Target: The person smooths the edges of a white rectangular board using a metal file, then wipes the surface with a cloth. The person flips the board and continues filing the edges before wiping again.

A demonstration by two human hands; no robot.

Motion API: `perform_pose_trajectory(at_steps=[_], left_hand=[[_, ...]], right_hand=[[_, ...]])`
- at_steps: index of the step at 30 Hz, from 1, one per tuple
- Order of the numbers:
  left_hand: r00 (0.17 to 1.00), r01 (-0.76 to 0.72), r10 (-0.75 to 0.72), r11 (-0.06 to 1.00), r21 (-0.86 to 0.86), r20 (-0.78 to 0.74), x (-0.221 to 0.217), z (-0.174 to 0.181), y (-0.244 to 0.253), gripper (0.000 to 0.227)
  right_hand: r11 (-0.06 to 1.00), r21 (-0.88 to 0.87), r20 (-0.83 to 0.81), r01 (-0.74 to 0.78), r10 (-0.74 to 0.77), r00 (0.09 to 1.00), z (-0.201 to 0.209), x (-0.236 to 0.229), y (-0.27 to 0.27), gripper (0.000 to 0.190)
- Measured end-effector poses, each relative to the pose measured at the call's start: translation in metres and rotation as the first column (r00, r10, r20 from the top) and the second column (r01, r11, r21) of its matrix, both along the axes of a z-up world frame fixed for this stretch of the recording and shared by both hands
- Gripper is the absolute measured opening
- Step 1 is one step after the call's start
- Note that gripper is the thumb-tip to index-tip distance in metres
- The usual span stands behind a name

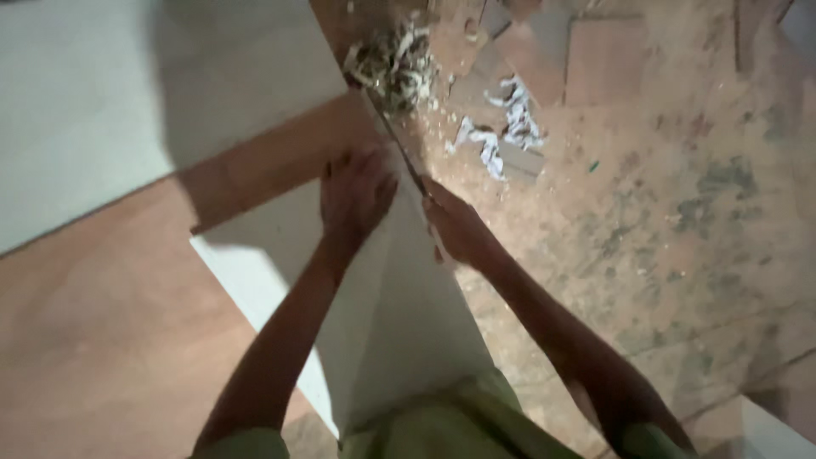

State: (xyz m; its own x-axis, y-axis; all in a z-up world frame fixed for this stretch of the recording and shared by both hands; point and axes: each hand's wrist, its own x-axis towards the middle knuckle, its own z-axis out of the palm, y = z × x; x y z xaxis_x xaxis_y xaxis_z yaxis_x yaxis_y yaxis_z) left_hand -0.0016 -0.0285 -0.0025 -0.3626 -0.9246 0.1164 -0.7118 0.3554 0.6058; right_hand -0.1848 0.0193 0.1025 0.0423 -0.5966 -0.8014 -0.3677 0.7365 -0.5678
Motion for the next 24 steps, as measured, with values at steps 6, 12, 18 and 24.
perform_pose_trajectory(at_steps=[6, 12, 18, 24], left_hand=[[0.998, -0.023, 0.022, 1.000, -0.015, -0.064, 0.001, 0.005, 0.012, 0.031], [0.997, -0.049, 0.048, 0.999, -0.011, -0.062, 0.004, -0.006, 0.028, 0.033], [0.993, -0.003, -0.012, 0.991, -0.131, -0.115, 0.005, 0.000, 0.024, 0.030], [0.996, -0.042, 0.032, 0.990, -0.135, -0.079, 0.006, -0.004, 0.019, 0.044]], right_hand=[[0.998, 0.042, -0.048, 0.039, -0.037, 0.998, 0.045, -0.018, 0.080, 0.055], [0.994, 0.109, -0.057, 0.021, -0.015, 0.998, -0.019, -0.012, 0.068, 0.054], [0.994, -0.108, -0.079, 0.019, -0.028, 0.997, 0.040, -0.017, 0.094, 0.054], [0.991, 0.129, -0.073, 0.042, -0.032, 0.997, 0.025, -0.002, 0.079, 0.054]])
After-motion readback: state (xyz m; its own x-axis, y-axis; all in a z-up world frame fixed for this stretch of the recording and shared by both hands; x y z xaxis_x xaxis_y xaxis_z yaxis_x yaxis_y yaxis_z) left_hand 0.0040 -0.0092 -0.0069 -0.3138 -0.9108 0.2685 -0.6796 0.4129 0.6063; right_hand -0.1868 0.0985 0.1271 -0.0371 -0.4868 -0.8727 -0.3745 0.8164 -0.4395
